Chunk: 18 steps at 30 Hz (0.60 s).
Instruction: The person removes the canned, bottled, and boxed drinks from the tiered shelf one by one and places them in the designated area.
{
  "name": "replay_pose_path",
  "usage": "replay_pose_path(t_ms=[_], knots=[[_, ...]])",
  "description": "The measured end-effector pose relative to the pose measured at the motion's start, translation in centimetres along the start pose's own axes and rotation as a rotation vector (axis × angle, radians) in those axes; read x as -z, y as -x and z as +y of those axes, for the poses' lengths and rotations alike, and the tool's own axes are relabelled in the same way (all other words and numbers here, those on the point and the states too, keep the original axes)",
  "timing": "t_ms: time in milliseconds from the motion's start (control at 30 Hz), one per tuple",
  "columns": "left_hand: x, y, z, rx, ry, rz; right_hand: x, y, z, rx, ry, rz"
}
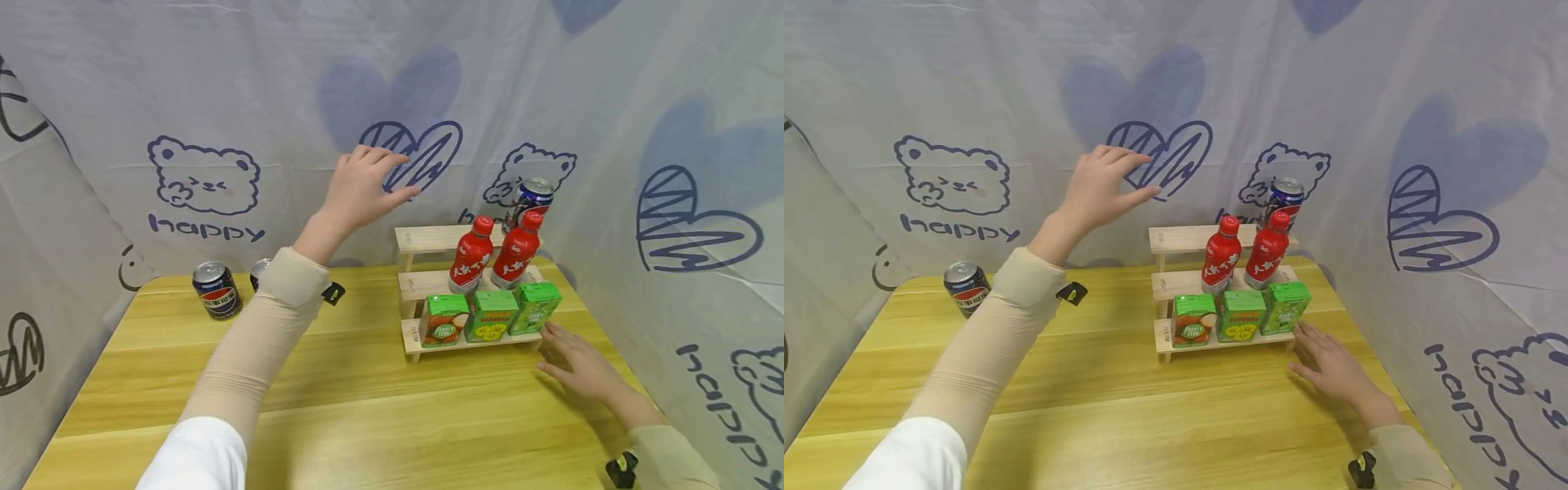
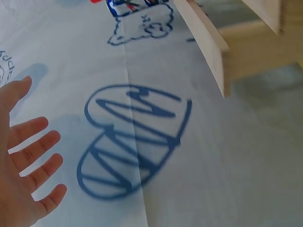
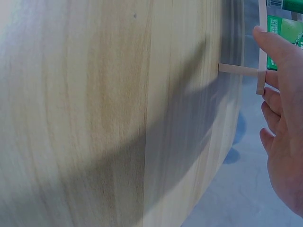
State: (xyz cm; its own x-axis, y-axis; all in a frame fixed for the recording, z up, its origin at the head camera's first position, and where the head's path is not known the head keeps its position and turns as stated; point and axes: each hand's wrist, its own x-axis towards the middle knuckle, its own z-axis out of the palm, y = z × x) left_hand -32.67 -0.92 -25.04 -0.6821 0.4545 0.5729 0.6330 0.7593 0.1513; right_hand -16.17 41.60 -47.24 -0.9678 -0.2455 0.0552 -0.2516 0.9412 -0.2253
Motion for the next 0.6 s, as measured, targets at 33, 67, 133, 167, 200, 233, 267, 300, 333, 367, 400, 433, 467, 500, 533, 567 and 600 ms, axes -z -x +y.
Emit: replay_pose_path(t_ms=[33,67,133,167,200,233,267,300,333,367,400,433,467,500,533,567,600], knots=[[-0.1,-0.3,0.4,0.006,-0.001,-0.005,0.0,0.0,0.0,-0.001,0.001,0.0],[-0.3,-0.7,0.8,0.013,-0.006,-0.012,0.0,0.0,0.0,-0.002,0.003,-0.001],[-0.6,-1.4,1.6,0.022,-0.011,-0.023,-0.1,0.0,0.0,-0.003,0.003,-0.001],[-0.7,-1.7,1.9,0.027,-0.012,-0.028,-0.1,0.0,0.0,-0.002,0.004,-0.002],[-0.9,-1.9,2.3,0.034,-0.01,-0.035,-0.2,0.0,0.0,-0.001,0.005,0.0],[-1.0,-2.2,2.7,0.037,-0.006,-0.038,-0.2,0.0,0.0,-0.001,0.003,-0.001],[-1.1,-2.5,3.0,0.041,-0.004,-0.044,-0.3,-0.1,0.0,-0.001,0.002,-0.002],[-1.3,-2.7,3.3,0.045,0.005,-0.05,-0.3,-0.1,0.1,-0.001,0.0,-0.002],[-1.4,-3.0,3.7,0.053,0.013,-0.057,-0.4,-0.1,0.1,0.0,-0.002,-0.002],[-1.6,-3.3,4.1,0.061,0.02,-0.067,-0.5,-0.1,0.1,0.001,-0.002,-0.002],[-1.8,-3.6,4.4,0.071,0.027,-0.077,-0.5,-0.1,0.1,0.001,-0.004,-0.003],[-2.1,-3.9,4.9,0.084,0.042,-0.086,-0.6,0.0,0.2,0.003,-0.005,-0.004],[-2.3,-4.2,5.4,0.098,0.058,-0.098,-0.6,0.0,0.2,0.005,-0.005,-0.002],[-2.6,-4.5,5.9,0.114,0.077,-0.11,-0.6,0.0,0.2,0.007,-0.006,0.0],[-2.8,-4.9,6.4,0.129,0.096,-0.117,-0.5,0.0,0.3,0.009,-0.007,0.003],[-3.0,-5.2,6.9,0.141,0.116,-0.125,-0.5,-0.1,0.3,0.012,-0.007,0.006],[-3.3,-5.4,7.5,0.155,0.135,-0.131,-0.5,-0.1,0.3,0.016,-0.007,0.011]])
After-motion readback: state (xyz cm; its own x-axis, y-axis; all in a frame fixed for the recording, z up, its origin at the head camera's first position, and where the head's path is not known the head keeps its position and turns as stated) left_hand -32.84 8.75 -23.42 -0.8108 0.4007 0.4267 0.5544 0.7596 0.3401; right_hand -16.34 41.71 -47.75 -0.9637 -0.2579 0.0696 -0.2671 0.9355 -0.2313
